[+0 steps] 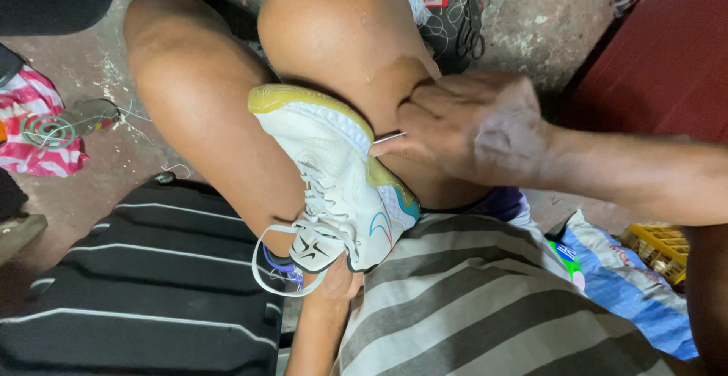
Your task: The person sits on the floor and repairs a white sneaker by stitching the sole to the upper. They use a curved awl to pierce the shoe material and a needle with white thread to sew the sections together, repeatedly pulling the thread tight.
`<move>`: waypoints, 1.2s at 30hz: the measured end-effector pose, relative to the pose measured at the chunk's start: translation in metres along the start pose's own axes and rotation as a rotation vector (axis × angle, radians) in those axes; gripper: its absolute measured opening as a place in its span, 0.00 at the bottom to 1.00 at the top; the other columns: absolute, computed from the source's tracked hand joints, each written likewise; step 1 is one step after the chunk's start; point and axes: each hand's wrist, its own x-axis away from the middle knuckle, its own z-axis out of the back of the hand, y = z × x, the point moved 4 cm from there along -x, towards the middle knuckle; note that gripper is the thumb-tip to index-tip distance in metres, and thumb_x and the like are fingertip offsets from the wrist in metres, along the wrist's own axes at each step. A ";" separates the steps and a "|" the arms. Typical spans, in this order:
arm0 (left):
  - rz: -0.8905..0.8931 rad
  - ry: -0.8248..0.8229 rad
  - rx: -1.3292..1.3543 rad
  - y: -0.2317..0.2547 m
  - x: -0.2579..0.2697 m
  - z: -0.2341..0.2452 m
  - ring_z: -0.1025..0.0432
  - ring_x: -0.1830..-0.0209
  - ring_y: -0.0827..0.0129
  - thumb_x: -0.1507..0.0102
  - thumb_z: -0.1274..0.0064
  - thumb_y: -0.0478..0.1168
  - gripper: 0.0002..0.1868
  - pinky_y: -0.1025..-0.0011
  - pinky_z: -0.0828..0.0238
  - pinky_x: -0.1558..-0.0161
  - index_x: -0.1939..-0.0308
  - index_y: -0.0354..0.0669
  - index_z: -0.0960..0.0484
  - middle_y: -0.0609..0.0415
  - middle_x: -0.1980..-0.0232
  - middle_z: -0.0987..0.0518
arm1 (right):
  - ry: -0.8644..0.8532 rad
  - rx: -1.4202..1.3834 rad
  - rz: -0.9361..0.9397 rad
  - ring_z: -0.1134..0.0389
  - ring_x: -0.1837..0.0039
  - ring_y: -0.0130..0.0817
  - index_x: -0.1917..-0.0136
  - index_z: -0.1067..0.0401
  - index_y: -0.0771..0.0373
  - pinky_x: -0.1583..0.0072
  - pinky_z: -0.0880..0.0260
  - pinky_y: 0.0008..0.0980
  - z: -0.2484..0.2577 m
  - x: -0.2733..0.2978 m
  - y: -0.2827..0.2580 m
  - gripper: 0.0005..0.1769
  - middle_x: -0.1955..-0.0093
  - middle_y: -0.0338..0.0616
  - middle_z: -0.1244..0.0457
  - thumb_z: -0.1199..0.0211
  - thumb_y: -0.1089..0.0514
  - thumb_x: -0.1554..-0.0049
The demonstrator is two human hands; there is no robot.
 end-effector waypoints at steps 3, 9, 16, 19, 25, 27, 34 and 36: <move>0.014 0.088 0.001 -0.009 -0.001 0.019 0.29 0.40 0.58 0.34 0.41 0.36 0.30 0.57 0.30 0.42 0.29 0.43 0.33 0.48 0.37 0.25 | -0.037 0.160 -0.028 0.36 0.71 0.34 0.75 0.36 0.54 0.67 0.37 0.34 -0.004 0.001 0.013 0.35 0.75 0.37 0.41 0.32 0.24 0.50; -0.044 -0.016 0.213 0.023 0.016 0.000 0.27 0.39 0.61 0.37 0.42 0.36 0.32 0.61 0.31 0.35 0.30 0.36 0.32 0.48 0.38 0.23 | -0.070 0.094 -0.042 0.34 0.68 0.40 0.70 0.32 0.55 0.65 0.38 0.39 0.006 0.007 0.034 0.27 0.71 0.39 0.39 0.29 0.33 0.49; -0.019 -0.046 -0.640 0.087 0.054 -0.048 0.24 0.43 0.53 0.36 0.52 0.25 0.21 0.57 0.26 0.43 0.38 0.27 0.22 0.38 0.40 0.22 | -0.128 -0.027 -0.132 0.38 0.68 0.46 0.73 0.38 0.59 0.63 0.38 0.43 0.016 0.026 0.057 0.31 0.73 0.44 0.45 0.30 0.36 0.47; -0.425 0.172 -1.400 0.142 0.072 -0.092 0.21 0.52 0.69 0.34 0.56 0.23 0.17 0.73 0.19 0.54 0.47 0.38 0.18 0.46 0.44 0.20 | -0.137 -0.144 -0.139 0.37 0.66 0.46 0.70 0.37 0.59 0.61 0.37 0.43 0.010 0.033 0.047 0.30 0.71 0.44 0.44 0.30 0.37 0.45; -0.922 0.223 -1.829 0.138 0.045 -0.202 0.27 0.62 0.65 0.38 0.34 0.37 0.13 0.72 0.29 0.67 0.52 0.41 0.17 0.51 0.54 0.25 | -0.127 -0.234 -0.144 0.37 0.68 0.43 0.72 0.34 0.59 0.64 0.38 0.42 0.010 0.026 0.029 0.29 0.73 0.42 0.43 0.27 0.38 0.45; -0.971 -0.018 -1.912 0.120 0.021 -0.229 0.25 0.58 0.61 0.38 0.33 0.42 0.16 0.67 0.25 0.63 0.50 0.42 0.17 0.51 0.53 0.25 | -0.111 -0.269 -0.126 0.38 0.68 0.43 0.69 0.31 0.59 0.63 0.38 0.42 0.013 0.026 0.028 0.26 0.73 0.43 0.43 0.28 0.39 0.45; -0.874 -0.235 -1.852 0.110 -0.017 -0.231 0.27 0.53 0.61 0.30 0.41 0.34 0.07 0.67 0.28 0.59 0.49 0.41 0.20 0.52 0.52 0.21 | -0.132 -0.299 -0.027 0.33 0.66 0.34 0.62 0.23 0.53 0.66 0.39 0.38 0.010 0.026 0.019 0.20 0.68 0.33 0.36 0.30 0.36 0.48; -0.875 -0.277 -1.674 0.113 -0.018 -0.225 0.27 0.55 0.63 0.29 0.42 0.31 0.08 0.68 0.28 0.56 0.47 0.40 0.23 0.52 0.53 0.21 | -0.099 -0.422 0.171 0.33 0.65 0.34 0.64 0.27 0.55 0.61 0.31 0.36 0.003 0.020 0.016 0.25 0.66 0.35 0.38 0.32 0.32 0.49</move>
